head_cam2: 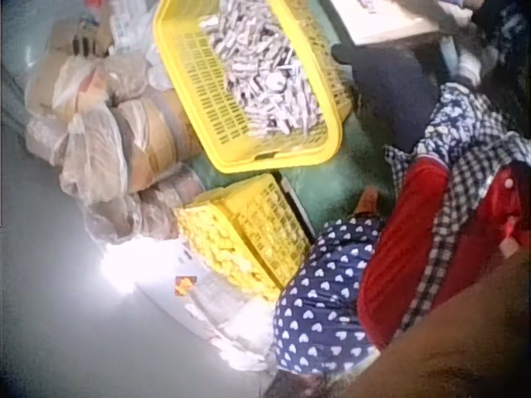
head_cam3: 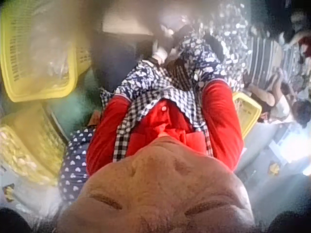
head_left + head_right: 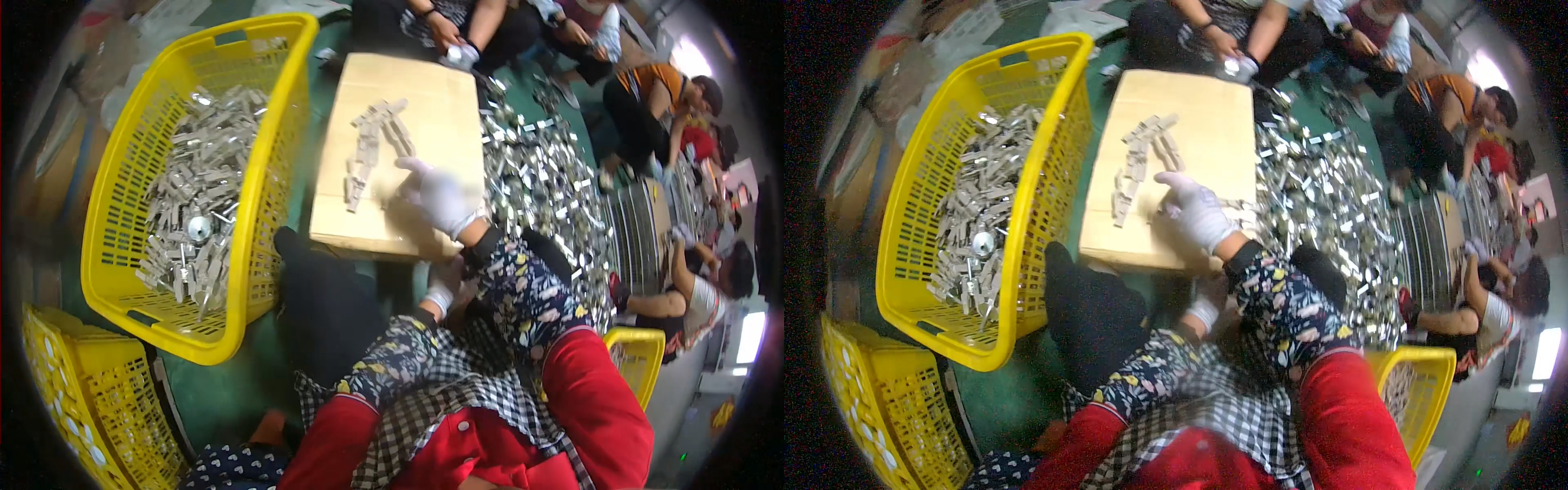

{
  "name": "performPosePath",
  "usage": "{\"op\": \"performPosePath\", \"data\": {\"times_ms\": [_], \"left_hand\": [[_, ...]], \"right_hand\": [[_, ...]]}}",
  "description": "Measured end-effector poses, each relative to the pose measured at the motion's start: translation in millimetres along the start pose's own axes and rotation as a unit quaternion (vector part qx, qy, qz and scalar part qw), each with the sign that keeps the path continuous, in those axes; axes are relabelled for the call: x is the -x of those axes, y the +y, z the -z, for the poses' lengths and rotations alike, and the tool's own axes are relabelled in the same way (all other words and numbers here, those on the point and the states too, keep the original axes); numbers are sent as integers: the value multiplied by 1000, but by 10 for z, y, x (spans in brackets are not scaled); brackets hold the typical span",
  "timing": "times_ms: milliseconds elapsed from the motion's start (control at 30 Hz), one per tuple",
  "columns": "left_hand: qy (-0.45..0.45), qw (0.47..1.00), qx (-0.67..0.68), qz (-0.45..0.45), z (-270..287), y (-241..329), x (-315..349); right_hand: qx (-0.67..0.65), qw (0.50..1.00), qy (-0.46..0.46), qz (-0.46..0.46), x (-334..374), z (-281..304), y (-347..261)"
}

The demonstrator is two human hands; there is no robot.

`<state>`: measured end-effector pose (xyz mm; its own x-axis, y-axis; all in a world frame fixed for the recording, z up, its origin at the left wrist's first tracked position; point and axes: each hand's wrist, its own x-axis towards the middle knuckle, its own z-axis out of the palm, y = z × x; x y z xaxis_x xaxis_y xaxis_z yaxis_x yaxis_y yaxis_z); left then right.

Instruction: The recorder is assembling metal hinge components while sitting on the floor with other workers.

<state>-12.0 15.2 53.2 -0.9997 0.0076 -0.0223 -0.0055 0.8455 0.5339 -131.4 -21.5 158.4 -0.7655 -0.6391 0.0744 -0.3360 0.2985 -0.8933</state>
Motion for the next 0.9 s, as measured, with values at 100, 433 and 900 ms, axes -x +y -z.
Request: {"op": "performPosePath", "data": {"times_ms": [100, 433, 900], "left_hand": [[105, 784, 574, 210, -70, -65, -22], [22, 756, 598, 264, 86, 38, 34], [19, 733, 611, 298, 168, 78, 63]], "right_hand": [[157, 985, -69, -37, 27, 241, -74], [-193, 941, 91, -261, 75, 1245, 1077], [-160, 947, 51, -272, -62, 1138, 1233]]}}
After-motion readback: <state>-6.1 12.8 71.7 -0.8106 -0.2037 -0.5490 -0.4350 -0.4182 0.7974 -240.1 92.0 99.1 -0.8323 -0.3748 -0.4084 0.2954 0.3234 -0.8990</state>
